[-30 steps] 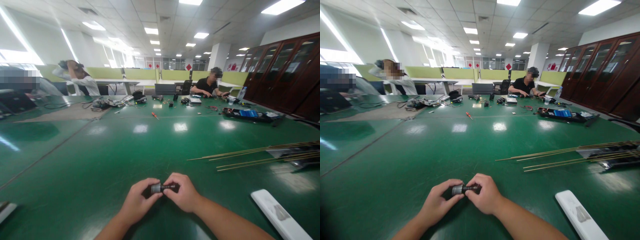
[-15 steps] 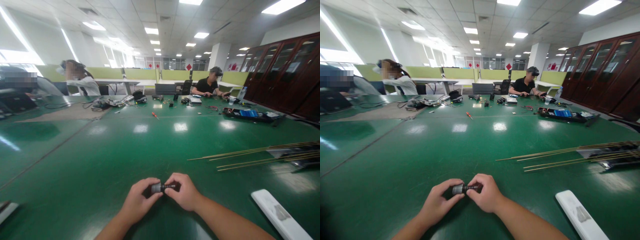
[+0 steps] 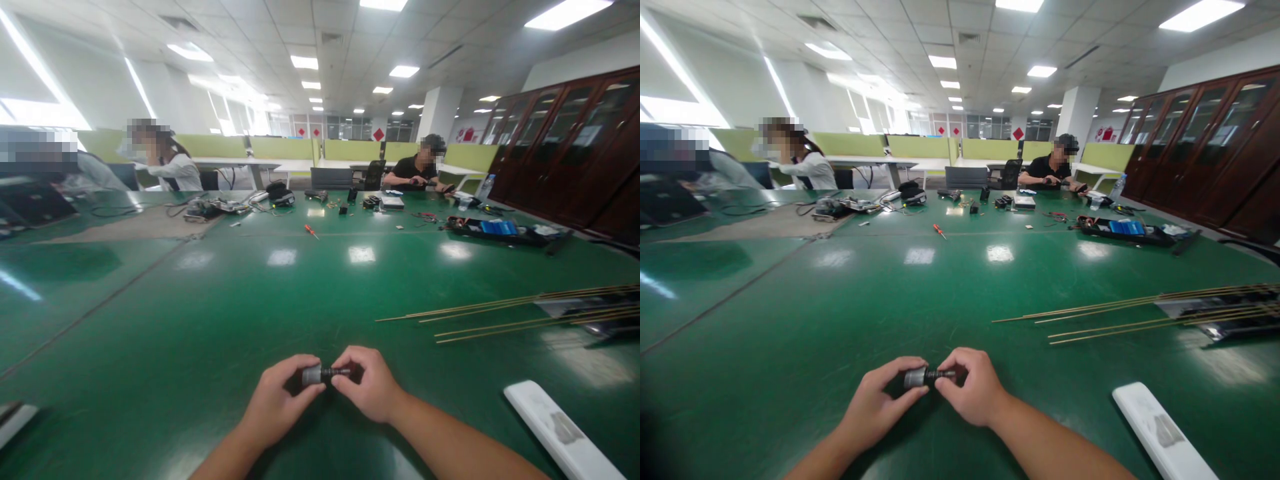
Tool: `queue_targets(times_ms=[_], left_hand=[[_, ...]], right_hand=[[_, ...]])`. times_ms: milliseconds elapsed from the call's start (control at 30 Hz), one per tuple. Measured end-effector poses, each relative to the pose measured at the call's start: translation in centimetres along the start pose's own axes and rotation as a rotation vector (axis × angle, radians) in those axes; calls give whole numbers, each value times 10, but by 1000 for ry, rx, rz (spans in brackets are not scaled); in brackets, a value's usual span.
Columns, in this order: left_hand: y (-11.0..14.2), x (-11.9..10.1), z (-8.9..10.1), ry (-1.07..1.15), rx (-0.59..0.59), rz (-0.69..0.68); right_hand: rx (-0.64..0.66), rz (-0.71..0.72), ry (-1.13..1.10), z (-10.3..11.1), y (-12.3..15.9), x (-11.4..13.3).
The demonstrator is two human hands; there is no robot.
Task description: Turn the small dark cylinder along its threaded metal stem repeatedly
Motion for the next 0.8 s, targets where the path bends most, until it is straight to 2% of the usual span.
queue_targets(times_ms=[300, 533, 800], left_hand=[[1, 0, 0, -10, -7, -7], [0, 1, 2, -22, -21, 57], [-2, -3, 3, -10, -33, 63]], right_hand=[[-15, 12, -11, 1, 0, 3], [3, -52, -51, 1, 1, -1], [11, -65, -81, 0, 0, -3]])
Point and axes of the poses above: each hand's wrist, its own y-axis away from the middle knuckle, its own z-axis out of the back of the hand, x = y × z, the point moved 1 cm from there along -y, towards the middle knuckle, and after that the axes turned 5 degrees about y, right-handed, at the moved point
